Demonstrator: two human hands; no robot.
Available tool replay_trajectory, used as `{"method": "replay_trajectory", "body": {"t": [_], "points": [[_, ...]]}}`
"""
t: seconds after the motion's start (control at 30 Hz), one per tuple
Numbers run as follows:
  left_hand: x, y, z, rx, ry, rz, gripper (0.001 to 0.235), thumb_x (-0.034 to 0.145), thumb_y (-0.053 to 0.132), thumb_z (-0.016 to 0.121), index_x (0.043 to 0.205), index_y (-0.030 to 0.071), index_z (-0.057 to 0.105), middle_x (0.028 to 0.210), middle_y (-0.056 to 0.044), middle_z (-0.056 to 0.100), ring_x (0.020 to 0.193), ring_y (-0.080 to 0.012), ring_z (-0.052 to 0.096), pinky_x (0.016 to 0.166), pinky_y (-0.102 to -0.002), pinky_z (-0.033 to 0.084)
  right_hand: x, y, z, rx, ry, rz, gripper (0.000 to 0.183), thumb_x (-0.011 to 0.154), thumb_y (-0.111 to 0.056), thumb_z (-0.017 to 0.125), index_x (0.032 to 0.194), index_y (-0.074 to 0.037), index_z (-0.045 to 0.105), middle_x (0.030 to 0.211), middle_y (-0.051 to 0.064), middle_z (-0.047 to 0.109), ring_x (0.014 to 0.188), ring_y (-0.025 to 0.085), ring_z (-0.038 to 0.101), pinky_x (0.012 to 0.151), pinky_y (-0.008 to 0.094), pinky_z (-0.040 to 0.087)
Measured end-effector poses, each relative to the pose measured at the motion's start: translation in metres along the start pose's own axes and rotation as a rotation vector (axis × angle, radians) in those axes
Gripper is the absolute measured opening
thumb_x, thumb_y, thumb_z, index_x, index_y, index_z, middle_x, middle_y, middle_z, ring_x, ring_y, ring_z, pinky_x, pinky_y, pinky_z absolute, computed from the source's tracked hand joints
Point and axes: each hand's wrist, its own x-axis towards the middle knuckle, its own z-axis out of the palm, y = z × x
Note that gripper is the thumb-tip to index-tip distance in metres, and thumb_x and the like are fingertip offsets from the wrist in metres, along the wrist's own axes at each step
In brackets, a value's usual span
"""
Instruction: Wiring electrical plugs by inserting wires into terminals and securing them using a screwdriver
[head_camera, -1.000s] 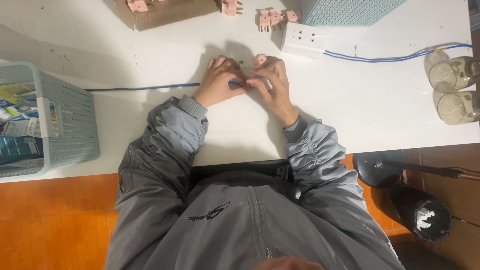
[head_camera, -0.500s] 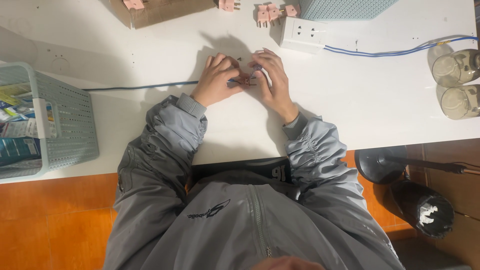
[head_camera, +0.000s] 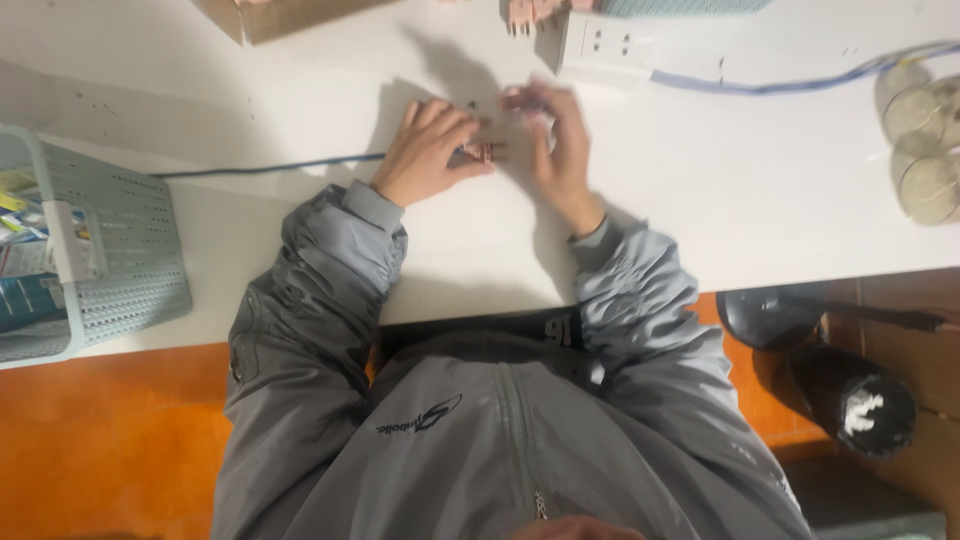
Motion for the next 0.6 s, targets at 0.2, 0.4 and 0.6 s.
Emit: {"method": "replay_trajectory", "body": {"t": [0.2, 0.4, 0.6], "points": [[-0.006, -0.015, -0.004, -0.025, 0.159, -0.096, 0.043, 0.121, 0.054, 0.067, 0.147, 0.021, 0.073, 0.123, 0.001, 0.075, 0.123, -0.0298, 0.058, 0.105, -0.048, 0.039, 0.018, 0.031, -0.055, -0.251, -0.211, 0.204, 0.013, 0.124, -0.012, 0.061, 0.131, -0.003, 0.054, 0.116, 0.015, 0.06, 0.102, 0.032, 0.055, 0.093, 0.044, 0.045], [0.006, -0.017, -0.018, 0.004, 0.34, -0.087, 0.008, 0.115, 0.025, 0.087, 0.114, 0.019, 0.082, 0.111, 0.005, 0.071, 0.113, -0.0242, 0.058, 0.088, -0.041, 0.038, 0.007, 0.053, -0.043, -0.469, -0.492, 0.103, 0.045, 0.124, -0.035, 0.077, 0.152, -0.003, 0.063, 0.106, 0.012, 0.071, 0.096, 0.039, 0.062, 0.083, 0.051, 0.045], [0.022, -0.021, -0.01, -0.03, 0.312, -0.072, 0.015, 0.113, 0.025, 0.096, 0.113, 0.022, 0.082, 0.109, 0.001, 0.07, 0.112, -0.0296, 0.061, 0.102, -0.044, 0.039, 0.004, 0.058, -0.033, -0.489, -0.455, 0.062, 0.018, 0.119, -0.023, 0.079, 0.122, -0.008, 0.07, 0.107, 0.011, 0.072, 0.094, 0.037, 0.065, 0.079, 0.048, 0.044]]}}
